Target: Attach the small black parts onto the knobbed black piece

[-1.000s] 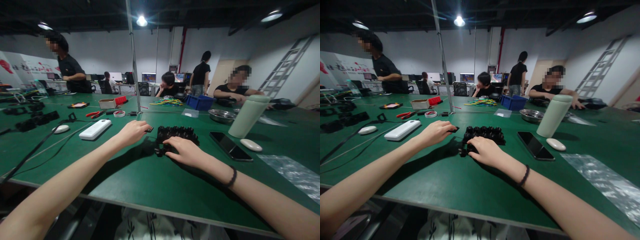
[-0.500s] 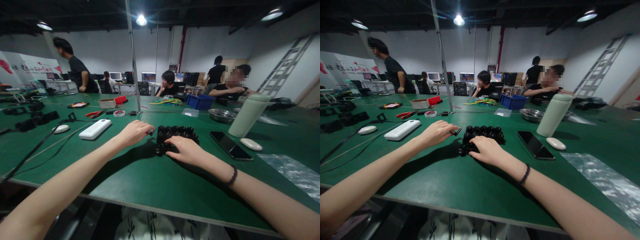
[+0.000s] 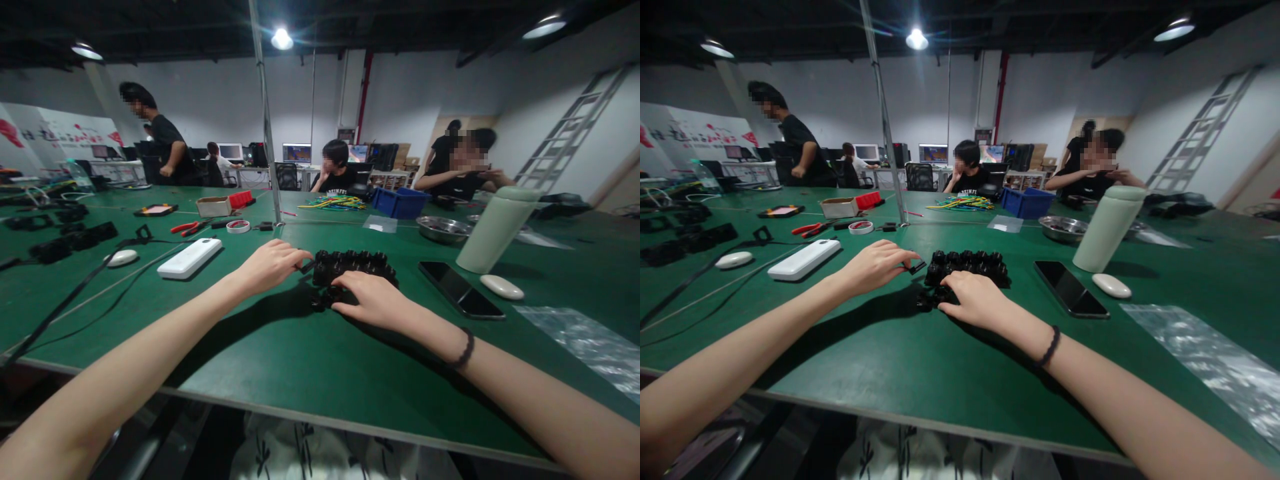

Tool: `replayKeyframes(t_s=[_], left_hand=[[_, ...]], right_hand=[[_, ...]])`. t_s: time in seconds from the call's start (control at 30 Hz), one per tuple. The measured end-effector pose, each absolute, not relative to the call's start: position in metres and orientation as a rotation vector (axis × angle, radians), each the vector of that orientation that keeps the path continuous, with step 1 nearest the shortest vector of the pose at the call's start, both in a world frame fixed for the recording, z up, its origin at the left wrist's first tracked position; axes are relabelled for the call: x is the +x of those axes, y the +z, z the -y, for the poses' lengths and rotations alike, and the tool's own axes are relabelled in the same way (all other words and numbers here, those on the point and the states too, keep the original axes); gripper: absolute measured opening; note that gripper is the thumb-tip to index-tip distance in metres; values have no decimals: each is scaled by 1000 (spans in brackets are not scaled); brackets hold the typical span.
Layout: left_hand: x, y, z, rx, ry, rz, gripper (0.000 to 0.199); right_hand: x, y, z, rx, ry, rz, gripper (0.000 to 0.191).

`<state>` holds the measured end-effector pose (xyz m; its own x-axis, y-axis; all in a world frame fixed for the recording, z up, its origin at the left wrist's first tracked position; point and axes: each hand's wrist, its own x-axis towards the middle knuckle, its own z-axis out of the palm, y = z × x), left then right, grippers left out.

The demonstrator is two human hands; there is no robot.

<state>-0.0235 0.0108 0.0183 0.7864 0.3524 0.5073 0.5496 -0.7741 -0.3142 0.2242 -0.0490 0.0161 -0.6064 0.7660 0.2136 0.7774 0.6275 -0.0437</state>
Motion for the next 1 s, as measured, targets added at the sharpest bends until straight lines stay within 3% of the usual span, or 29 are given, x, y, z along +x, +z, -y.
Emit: replayKeyframes(t_s=[1.0], left_hand=[[-18, 14, -5, -2479, -636, 550, 23]], right_hand=[[225, 18, 50, -1303, 13, 2496, 29]])
